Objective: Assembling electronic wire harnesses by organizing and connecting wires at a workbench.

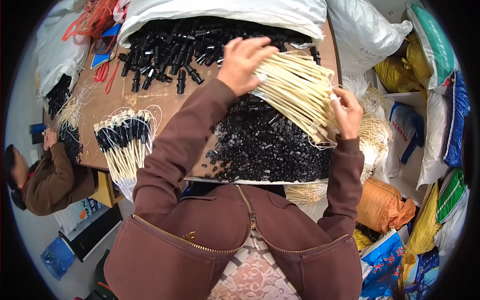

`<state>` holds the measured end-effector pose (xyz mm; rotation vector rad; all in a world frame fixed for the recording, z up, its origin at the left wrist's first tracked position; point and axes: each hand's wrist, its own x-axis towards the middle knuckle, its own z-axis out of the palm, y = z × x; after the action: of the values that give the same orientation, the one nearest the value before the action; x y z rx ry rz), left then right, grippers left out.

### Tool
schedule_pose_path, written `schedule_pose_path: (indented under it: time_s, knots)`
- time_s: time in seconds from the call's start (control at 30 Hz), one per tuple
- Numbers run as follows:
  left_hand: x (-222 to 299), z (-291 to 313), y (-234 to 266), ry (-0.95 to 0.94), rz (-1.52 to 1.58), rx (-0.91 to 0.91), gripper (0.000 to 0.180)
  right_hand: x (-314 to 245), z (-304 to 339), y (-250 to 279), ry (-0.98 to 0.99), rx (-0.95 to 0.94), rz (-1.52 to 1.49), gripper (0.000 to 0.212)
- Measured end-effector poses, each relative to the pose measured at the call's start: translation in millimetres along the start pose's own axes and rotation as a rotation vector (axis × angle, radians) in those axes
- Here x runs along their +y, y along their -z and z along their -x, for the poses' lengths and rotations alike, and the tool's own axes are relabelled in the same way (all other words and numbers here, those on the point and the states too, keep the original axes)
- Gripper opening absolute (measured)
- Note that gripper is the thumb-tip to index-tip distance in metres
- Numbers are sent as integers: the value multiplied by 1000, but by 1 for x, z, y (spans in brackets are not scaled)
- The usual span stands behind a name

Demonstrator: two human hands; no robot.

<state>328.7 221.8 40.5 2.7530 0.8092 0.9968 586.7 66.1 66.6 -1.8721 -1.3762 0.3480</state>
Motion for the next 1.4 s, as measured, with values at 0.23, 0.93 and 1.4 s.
schedule_pose_path:
  time_s: [0.23,0.93,1.4]
  knots:
    - [-32,160,69,418,-126,117,58,-68,113,-63,323,-167,289,13]
    - [-21,328,197,735,-29,-14,56,-225,237,-172,254,-354,-21,23]
    - [-11,344,236,537,-113,-35,47,-218,252,-186,120,-456,-55,21]
